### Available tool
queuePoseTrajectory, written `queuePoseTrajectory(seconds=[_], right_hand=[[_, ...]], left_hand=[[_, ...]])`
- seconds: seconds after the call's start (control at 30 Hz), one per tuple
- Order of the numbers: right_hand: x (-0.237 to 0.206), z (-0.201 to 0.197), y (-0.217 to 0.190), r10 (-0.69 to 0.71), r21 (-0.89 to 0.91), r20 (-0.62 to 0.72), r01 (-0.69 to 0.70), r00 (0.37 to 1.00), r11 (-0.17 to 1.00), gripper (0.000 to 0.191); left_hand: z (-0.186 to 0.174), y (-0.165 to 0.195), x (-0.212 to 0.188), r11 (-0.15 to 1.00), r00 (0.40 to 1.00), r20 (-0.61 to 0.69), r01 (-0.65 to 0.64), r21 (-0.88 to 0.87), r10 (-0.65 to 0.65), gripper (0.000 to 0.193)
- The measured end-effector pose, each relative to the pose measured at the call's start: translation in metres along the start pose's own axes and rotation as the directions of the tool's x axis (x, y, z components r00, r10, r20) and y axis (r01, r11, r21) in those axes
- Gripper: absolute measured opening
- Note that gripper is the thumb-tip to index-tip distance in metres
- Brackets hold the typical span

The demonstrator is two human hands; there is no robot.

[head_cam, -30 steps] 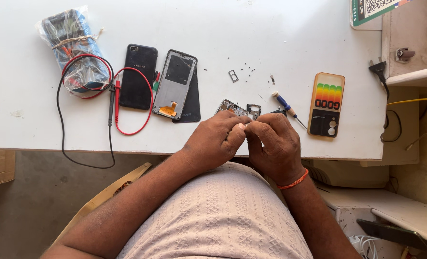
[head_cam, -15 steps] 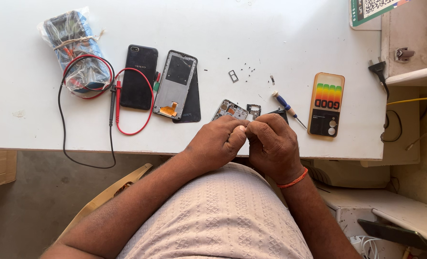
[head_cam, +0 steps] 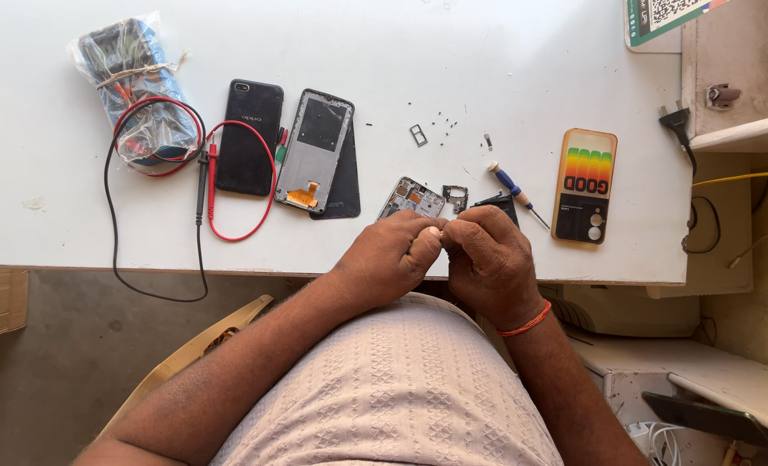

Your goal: The person disassembles a smartphone by removing the back cover, battery, and motherboard. They use a screwdriver to loosen screws and a spray can to clean the motherboard. The components are placed on the table as they are removed.

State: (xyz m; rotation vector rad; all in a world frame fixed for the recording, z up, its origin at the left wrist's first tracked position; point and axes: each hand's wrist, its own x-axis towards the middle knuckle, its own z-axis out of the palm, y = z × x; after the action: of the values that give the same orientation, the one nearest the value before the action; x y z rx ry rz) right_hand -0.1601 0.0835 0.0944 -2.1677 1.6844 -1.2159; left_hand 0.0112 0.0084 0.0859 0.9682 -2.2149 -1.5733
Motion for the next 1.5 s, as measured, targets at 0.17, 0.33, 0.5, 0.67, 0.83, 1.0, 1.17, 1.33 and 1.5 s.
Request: queuePoseTrajectory(seconds=[0.17, 0.33, 0.5, 0.67, 0.83, 1.0, 1.17, 1.33, 1.5], right_hand=[[-0.002, 0.002, 0.001, 0.013, 0.010, -0.018, -0.013, 1.000, 1.000, 0.023], [-0.003, 0.003, -0.002, 0.088, 0.107, -0.081, -0.079, 0.993, 0.991, 0.019], [-0.005, 0.000, 0.000, 0.203, 0.219, 0.007, -0.200, 0.979, 0.955, 0.022], [-0.011, 0.005, 0.008, 0.545, 0.510, 0.250, -0.587, 0.800, 0.628, 0.021], [-0.020, 0.014, 0.013, 0.562, 0.642, 0.232, -0.559, 0.794, 0.525, 0.026], [-0.026, 0.019, 0.014, 0.582, 0.609, 0.212, -0.572, 0.785, 0.549, 0.025], [-0.025, 0.023, 0.016, 0.617, 0.617, 0.243, -0.610, 0.748, 0.497, 0.024], [-0.030, 0.034, 0.024, 0.574, 0.503, 0.198, -0.585, 0.795, 0.636, 0.026], [-0.043, 0.051, 0.032, 0.652, 0.407, 0.255, -0.691, 0.714, 0.598, 0.026]], left_hand=[[0.002, -0.006, 0.000, 1.000, 1.000, -0.023, -0.005, -0.014, 0.004, 0.045], [0.006, -0.016, 0.001, 0.945, 0.988, 0.036, 0.152, -0.289, -0.148, 0.050], [0.010, -0.026, 0.007, 0.728, 0.971, 0.167, 0.240, -0.642, -0.172, 0.055], [0.003, -0.024, 0.008, 0.524, 0.911, 0.339, 0.413, -0.745, -0.235, 0.066], [-0.004, -0.019, 0.007, 0.310, 0.924, 0.331, 0.377, -0.873, -0.191, 0.071], [-0.004, -0.023, 0.008, 0.188, 0.948, 0.281, 0.306, -0.933, -0.147, 0.068], [-0.001, -0.030, 0.012, 0.164, 0.931, 0.291, 0.330, -0.930, -0.220, 0.071], [0.002, -0.042, 0.016, 0.019, 0.954, 0.203, 0.212, -0.977, -0.220, 0.059], [0.006, -0.058, 0.017, 0.069, 0.949, 0.156, 0.181, -0.981, -0.273, 0.029]])
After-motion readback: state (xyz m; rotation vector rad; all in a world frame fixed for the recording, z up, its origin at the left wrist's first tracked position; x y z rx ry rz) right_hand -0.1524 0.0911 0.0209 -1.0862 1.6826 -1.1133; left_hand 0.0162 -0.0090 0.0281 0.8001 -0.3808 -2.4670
